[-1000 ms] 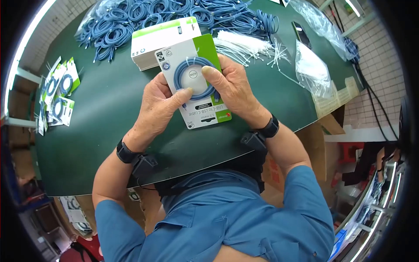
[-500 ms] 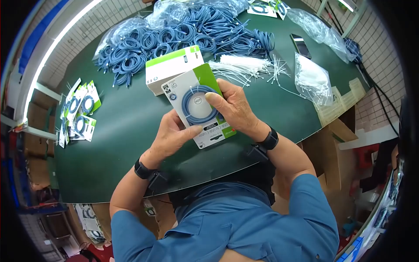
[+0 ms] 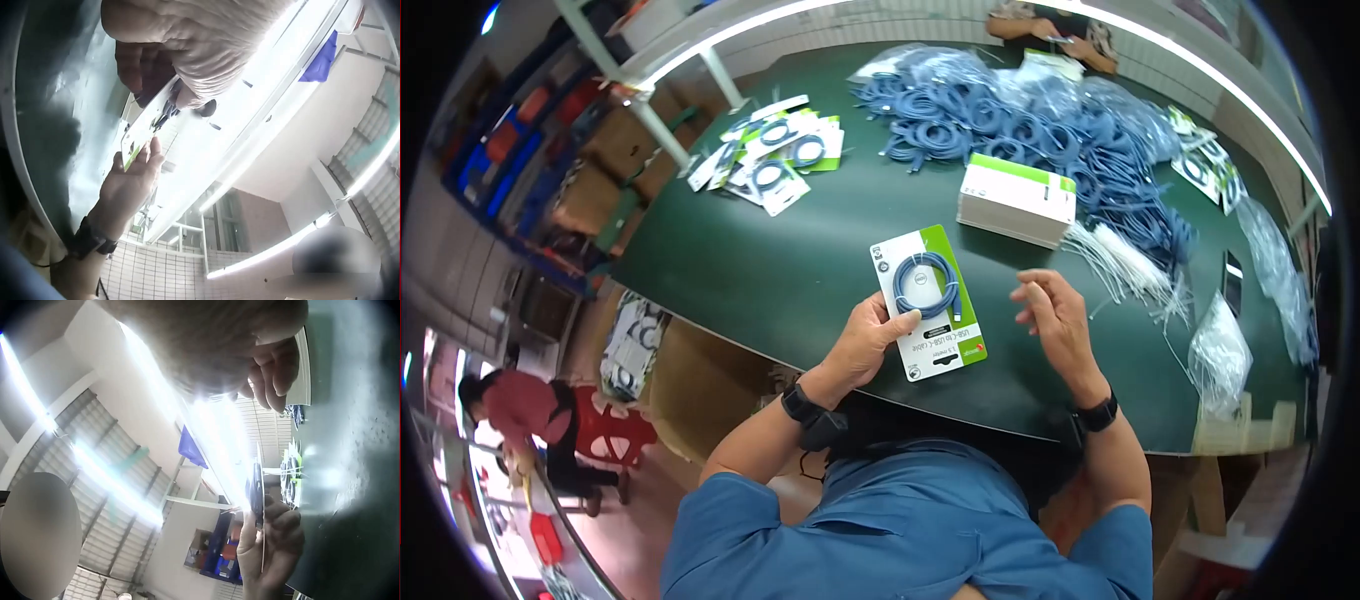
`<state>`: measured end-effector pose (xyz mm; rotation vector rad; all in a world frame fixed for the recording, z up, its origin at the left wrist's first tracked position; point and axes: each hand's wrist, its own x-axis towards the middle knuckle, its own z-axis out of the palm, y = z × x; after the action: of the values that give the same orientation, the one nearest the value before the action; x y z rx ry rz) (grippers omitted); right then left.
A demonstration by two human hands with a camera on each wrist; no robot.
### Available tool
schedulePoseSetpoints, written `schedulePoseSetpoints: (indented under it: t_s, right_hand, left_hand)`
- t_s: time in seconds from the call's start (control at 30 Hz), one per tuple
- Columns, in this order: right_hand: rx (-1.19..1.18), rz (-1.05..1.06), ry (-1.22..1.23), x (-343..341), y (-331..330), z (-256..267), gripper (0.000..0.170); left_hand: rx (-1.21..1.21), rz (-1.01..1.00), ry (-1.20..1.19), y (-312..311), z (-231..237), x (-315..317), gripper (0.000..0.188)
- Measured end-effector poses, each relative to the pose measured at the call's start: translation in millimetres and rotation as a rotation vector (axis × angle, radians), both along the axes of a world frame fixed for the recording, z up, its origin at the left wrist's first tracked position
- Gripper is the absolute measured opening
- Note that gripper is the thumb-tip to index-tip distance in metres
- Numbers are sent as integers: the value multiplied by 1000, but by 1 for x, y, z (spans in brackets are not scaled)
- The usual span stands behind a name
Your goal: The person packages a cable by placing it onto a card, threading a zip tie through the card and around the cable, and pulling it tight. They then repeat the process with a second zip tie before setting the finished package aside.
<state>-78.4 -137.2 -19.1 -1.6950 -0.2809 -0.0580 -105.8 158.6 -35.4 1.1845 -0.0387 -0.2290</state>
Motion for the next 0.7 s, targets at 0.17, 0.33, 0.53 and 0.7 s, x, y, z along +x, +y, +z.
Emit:
schedulePoseSetpoints:
  t_s: [0.17,0.33,0.53,0.7]
  right_hand:
    - [-78,68,56,3,3,-8,21]
    - [-109,37,113,11,2,-14,19]
    - [-152,50,185,14,3,-17,15]
    - [-173,60,179,15,3,-18,12]
  left_hand:
    - [-66,112,66,57,-2,19,34]
    - [1,258,-17,117,44,91,35]
    - [-205,434,6,188,58,170,45]
    - [90,443,122,155,-20,122,48]
